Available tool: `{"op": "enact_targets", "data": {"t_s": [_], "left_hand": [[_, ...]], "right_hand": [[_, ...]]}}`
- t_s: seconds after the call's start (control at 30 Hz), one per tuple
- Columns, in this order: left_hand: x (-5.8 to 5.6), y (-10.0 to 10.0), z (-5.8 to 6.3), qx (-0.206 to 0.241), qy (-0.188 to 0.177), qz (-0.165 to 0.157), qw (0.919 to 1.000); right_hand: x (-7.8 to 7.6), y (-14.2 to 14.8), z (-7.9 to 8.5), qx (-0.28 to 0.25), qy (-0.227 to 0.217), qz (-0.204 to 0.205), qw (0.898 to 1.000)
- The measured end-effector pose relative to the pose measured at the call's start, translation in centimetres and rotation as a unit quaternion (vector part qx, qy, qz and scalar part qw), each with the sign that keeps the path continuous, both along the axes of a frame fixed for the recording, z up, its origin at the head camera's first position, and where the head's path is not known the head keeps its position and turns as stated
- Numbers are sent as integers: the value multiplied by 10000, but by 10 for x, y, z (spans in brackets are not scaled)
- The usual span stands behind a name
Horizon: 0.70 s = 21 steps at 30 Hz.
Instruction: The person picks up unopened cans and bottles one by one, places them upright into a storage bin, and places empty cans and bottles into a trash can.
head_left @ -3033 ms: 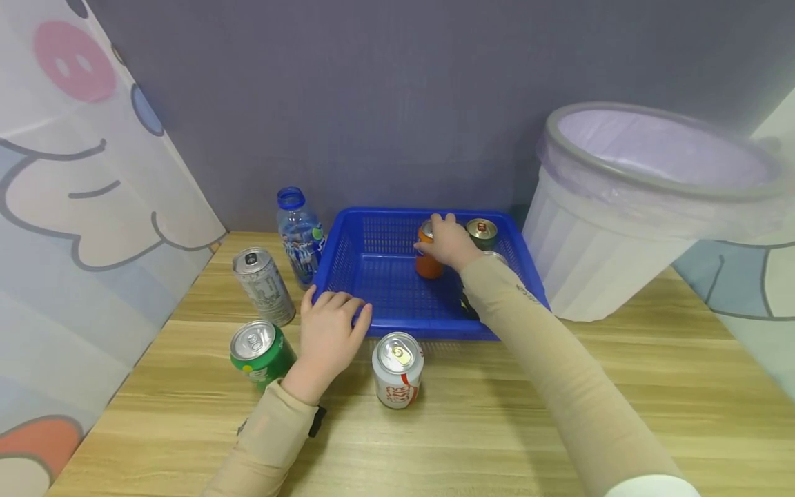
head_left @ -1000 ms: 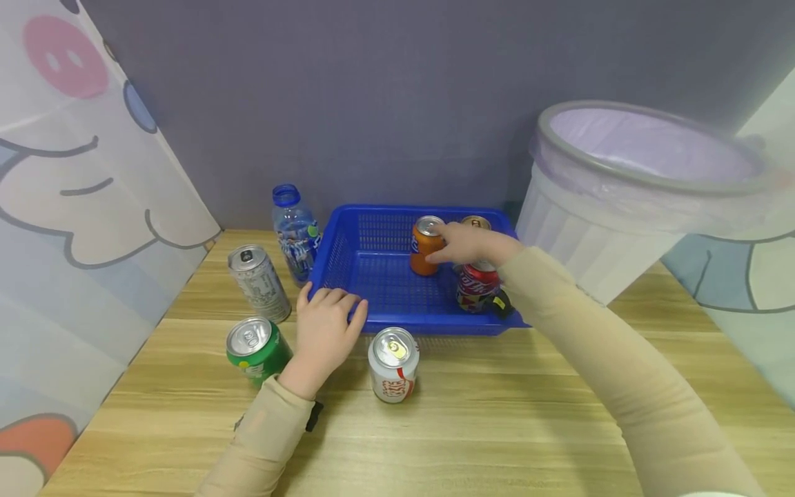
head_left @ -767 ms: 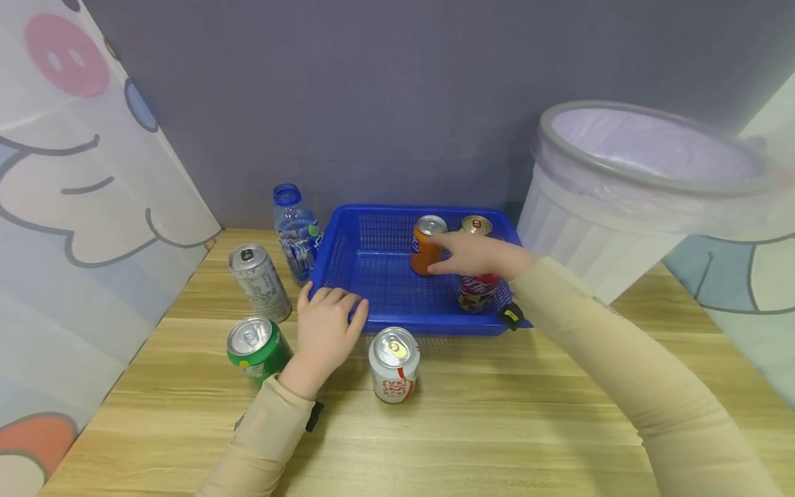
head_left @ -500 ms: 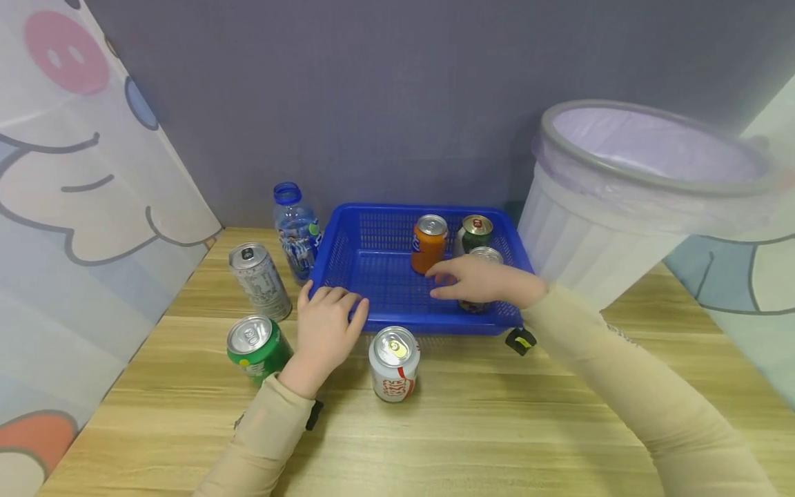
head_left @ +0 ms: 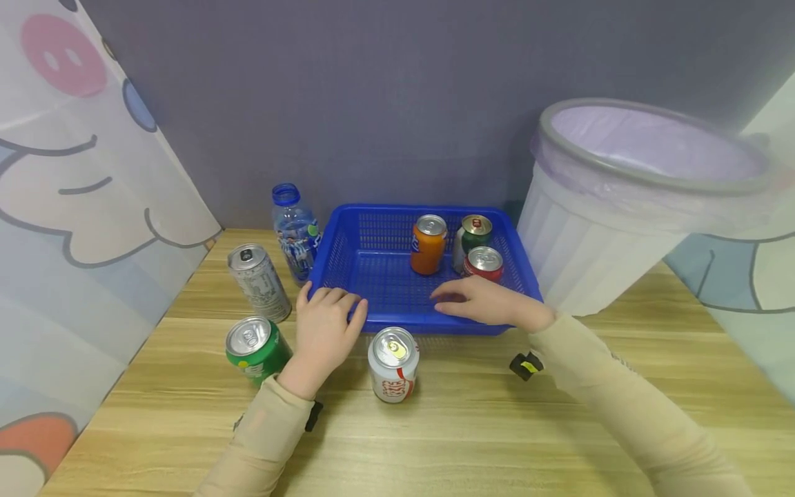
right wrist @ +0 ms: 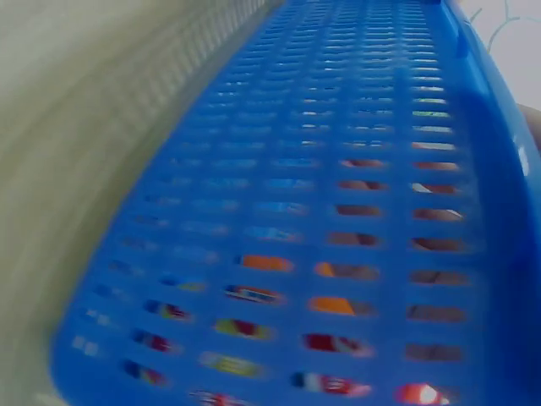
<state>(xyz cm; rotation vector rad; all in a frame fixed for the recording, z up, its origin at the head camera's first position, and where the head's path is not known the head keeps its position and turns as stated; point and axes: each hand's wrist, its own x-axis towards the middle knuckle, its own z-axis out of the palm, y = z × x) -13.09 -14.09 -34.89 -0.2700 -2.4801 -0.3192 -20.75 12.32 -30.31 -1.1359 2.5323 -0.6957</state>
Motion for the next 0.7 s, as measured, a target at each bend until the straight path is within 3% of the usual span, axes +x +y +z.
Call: {"op": "enact_targets", "data": {"t_s": [0.1,0.37,0.7], "left_hand": [[0,0,0,21,14,4,10000],[0,-1,1,14,24,1,10000],[1,1,0,29,-31,-6,10000]], "right_hand": [[2,1,-6,-201,185,-130,9995],[13,1,-13,-525,1172,-332,9912],[33,6,-22,-440,2511,-588,9652]]}}
